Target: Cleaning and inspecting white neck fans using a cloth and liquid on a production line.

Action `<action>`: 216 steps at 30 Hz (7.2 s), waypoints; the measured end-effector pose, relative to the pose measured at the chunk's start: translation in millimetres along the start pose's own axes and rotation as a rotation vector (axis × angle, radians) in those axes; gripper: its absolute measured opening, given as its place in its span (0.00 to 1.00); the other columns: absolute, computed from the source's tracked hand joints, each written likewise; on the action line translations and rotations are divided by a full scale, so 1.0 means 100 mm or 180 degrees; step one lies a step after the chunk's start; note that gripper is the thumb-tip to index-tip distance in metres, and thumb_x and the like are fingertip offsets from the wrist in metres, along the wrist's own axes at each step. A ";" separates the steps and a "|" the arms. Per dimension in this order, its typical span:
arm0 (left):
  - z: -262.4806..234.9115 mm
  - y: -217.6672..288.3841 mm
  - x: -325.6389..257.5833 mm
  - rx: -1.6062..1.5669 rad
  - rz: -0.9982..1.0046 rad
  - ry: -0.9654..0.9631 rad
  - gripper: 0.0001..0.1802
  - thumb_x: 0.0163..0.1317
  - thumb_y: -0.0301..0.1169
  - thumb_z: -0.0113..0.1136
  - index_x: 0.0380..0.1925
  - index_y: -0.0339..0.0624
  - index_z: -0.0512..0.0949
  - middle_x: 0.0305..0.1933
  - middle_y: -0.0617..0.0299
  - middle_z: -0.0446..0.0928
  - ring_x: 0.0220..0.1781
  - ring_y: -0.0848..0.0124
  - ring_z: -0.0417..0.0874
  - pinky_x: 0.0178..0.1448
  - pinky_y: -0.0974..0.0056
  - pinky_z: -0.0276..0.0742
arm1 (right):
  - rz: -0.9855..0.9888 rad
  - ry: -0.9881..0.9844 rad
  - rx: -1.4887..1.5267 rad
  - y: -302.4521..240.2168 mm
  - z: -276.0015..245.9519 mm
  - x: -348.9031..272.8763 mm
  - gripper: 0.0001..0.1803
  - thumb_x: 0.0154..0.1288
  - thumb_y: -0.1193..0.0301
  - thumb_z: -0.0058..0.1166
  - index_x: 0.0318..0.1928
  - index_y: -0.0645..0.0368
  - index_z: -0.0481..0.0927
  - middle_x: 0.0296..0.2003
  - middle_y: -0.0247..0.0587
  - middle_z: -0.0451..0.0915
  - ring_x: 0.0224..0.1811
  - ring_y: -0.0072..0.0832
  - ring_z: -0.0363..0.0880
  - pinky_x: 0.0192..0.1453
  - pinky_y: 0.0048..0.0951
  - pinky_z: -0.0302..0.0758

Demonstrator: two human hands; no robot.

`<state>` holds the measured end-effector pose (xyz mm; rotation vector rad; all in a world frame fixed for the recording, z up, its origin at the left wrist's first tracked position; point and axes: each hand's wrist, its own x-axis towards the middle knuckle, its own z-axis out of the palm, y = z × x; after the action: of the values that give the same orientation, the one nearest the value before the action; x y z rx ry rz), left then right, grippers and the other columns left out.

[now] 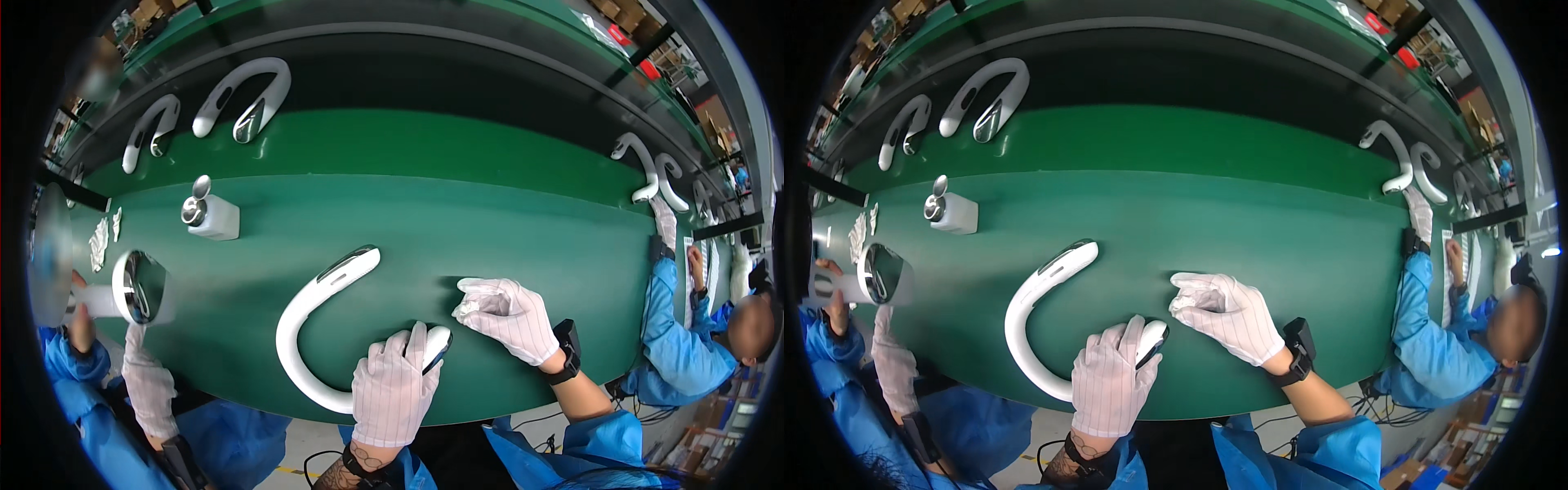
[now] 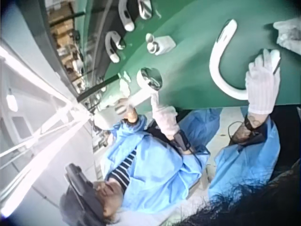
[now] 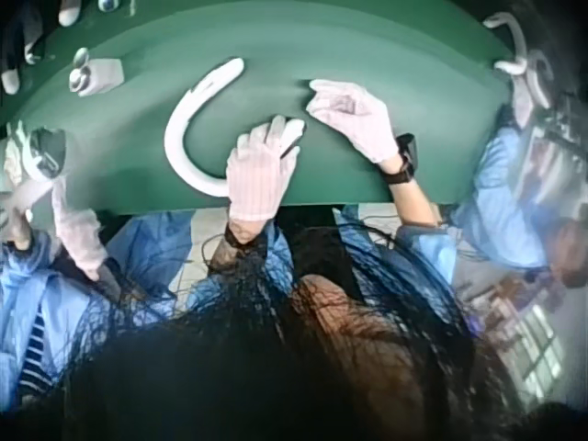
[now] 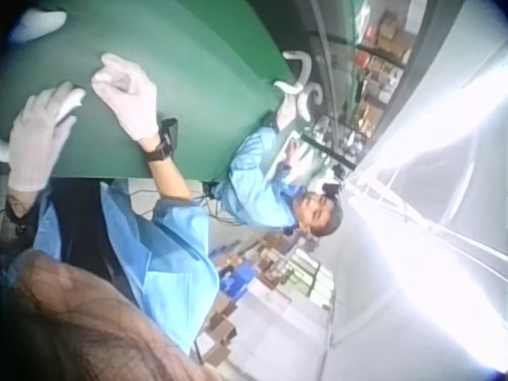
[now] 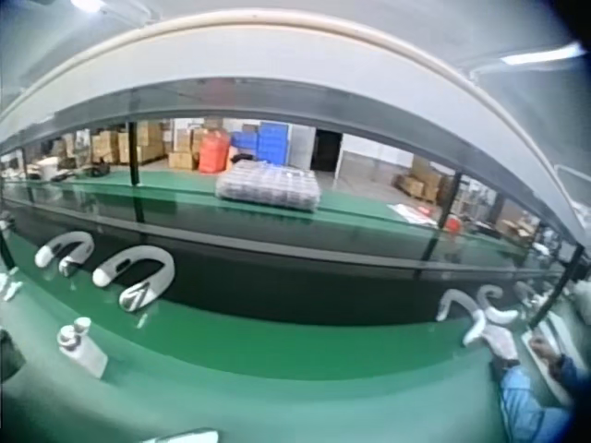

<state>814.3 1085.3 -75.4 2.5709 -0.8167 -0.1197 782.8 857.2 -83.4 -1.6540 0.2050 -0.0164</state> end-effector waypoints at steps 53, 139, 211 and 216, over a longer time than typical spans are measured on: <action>-0.24 -0.14 0.13 0.0289 -0.0047 -0.0467 0.30 0.61 0.44 0.73 0.60 0.42 0.78 0.50 0.61 0.78 0.44 0.63 0.82 0.43 0.57 0.79 | -0.1098 -0.0042 -0.1310 -0.22 0.59 0.10 0.11 0.60 0.73 0.76 0.43 0.53 0.90 0.37 0.39 0.88 0.31 0.31 0.88 0.34 0.28 0.84; -0.40 -0.02 0.14 0.0462 0.0046 -0.0770 0.36 0.54 0.41 0.77 0.62 0.42 0.78 0.54 0.63 0.76 0.46 0.66 0.80 0.46 0.59 0.78 | -0.0763 -0.0427 -0.1506 -0.39 0.54 0.07 0.03 0.65 0.73 0.71 0.33 0.55 0.88 0.29 0.38 0.86 0.31 0.35 0.85 0.36 0.34 0.83; -0.35 -0.15 0.00 0.0439 0.1119 0.0255 0.24 0.57 0.40 0.79 0.54 0.54 0.85 0.54 0.69 0.86 0.41 0.72 0.88 0.37 0.66 0.83 | -0.0911 0.0239 -0.1021 -0.12 0.30 -0.13 0.11 0.68 0.80 0.67 0.48 0.55 0.84 0.44 0.42 0.85 0.39 0.34 0.86 0.40 0.30 0.83; -0.27 -0.25 -0.10 0.0234 0.1328 0.0856 0.25 0.57 0.42 0.80 0.54 0.55 0.85 0.55 0.68 0.87 0.41 0.73 0.88 0.38 0.68 0.82 | -0.0911 0.0138 -0.0944 -0.10 0.32 -0.17 0.12 0.67 0.84 0.64 0.47 0.57 0.81 0.39 0.42 0.87 0.37 0.37 0.86 0.42 0.33 0.84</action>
<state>825.2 1118.9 -62.5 2.3506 -1.2406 0.3792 771.9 891.6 -74.5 -1.9685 0.0006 -0.2490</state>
